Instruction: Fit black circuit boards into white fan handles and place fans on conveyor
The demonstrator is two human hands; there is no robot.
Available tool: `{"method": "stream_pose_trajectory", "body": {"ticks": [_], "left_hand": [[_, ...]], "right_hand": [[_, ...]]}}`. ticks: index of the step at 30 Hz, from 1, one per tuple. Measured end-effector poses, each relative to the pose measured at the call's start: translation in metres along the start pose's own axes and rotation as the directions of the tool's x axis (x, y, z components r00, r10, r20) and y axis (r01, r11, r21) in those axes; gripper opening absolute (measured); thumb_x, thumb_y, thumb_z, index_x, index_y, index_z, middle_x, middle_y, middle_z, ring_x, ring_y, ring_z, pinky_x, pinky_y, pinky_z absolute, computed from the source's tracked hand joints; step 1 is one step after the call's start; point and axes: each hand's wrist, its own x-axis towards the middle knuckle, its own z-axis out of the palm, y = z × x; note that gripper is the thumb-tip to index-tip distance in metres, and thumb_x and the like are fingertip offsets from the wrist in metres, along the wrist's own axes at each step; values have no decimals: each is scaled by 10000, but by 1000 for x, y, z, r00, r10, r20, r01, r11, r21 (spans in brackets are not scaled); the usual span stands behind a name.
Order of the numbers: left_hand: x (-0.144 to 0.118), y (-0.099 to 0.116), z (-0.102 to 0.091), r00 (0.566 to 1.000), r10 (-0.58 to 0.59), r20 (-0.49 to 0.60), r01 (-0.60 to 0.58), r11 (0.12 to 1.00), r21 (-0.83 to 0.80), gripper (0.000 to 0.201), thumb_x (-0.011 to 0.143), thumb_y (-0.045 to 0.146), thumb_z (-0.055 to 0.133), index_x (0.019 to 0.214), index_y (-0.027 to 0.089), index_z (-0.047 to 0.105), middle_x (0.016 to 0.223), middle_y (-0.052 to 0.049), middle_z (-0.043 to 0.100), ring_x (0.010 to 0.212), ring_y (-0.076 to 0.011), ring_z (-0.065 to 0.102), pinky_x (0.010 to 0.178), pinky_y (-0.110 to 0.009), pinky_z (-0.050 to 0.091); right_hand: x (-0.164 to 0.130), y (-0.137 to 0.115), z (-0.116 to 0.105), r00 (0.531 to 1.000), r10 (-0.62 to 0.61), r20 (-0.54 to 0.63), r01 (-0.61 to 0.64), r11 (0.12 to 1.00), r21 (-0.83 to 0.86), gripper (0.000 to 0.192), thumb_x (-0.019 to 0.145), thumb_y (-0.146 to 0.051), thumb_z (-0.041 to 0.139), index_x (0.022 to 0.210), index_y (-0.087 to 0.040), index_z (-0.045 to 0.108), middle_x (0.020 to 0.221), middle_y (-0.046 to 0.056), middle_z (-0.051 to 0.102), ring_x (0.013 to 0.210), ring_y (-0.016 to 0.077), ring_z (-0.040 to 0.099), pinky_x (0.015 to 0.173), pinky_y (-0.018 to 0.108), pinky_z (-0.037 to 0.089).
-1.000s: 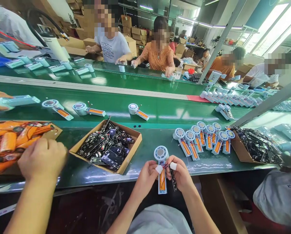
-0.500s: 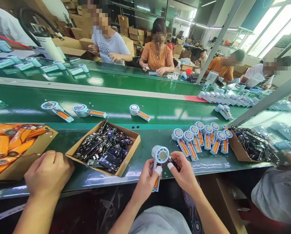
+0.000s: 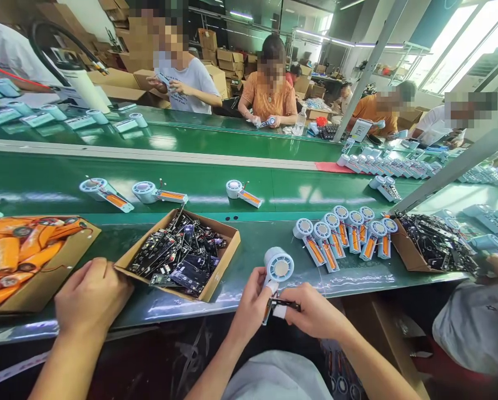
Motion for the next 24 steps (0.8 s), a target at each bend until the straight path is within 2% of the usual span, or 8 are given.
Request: {"method": "stream_pose_trajectory", "body": {"ticks": [3,5,9,12,16,19,22,24], "left_hand": [[-1,-1,-5,994,-74,84,85,987,-139,292,873,452,540,1021,201,563,931,-31,676,809,-184,639,710,-282,482],[-3,-3,-8,990,-60,125,82,982,-173,321,855,439,587,1064,196,569,959,-41,678,832,-191,645,737,-293,492],[-6,-7,-8,984,38,175,-22,996,-91,427,779,323,716,1156,193,563,1158,-92,665,1102,-255,614,962,-362,469],[-6,-10,-3,984,48,170,-48,999,-4,420,822,353,696,1180,191,546,1173,-108,661,1137,-260,603,1008,-385,452],[-7,-13,3,995,80,66,-85,993,81,366,878,397,634,1174,194,558,1146,-107,667,1089,-248,615,984,-364,461],[-11,-15,7,993,114,-4,-111,976,186,302,923,401,549,1150,203,571,1011,-75,675,946,-228,627,896,-346,481],[-12,-16,11,985,148,-88,-117,952,282,233,921,390,510,1051,215,591,868,-43,656,804,-222,604,798,-338,479],[-11,-15,12,974,167,-156,-113,945,307,190,900,370,523,1003,227,594,856,-39,655,791,-227,599,795,-341,474]], "right_hand": [[1,12,14,983,181,-40,-152,912,382,445,971,-501,501,635,-209,489,483,-54,464,433,86,380,461,218,278],[1,18,24,966,249,-64,-173,816,551,528,940,-625,488,615,-212,448,454,-67,414,404,71,325,425,212,241],[-1,23,40,942,318,-110,-142,674,725,570,868,-713,542,619,-215,423,459,-85,368,403,60,281,404,205,213],[-1,22,47,925,358,-130,-123,604,787,566,849,-713,576,634,-213,421,475,-92,353,410,55,276,401,196,216],[-1,20,51,908,358,-215,-74,645,761,570,875,-703,553,629,-204,426,483,-91,345,406,45,269,408,196,231],[-4,17,53,893,378,-243,-83,671,737,533,881,-679,567,673,-200,460,494,-97,328,413,47,242,401,197,203],[-11,11,57,871,404,-281,-100,705,702,456,897,-623,588,785,-183,549,540,-87,348,452,63,251,415,201,205],[-16,10,60,848,397,-350,-89,760,644,391,908,-570,609,919,-179,598,603,-58,441,507,83,325,459,209,267]]}}
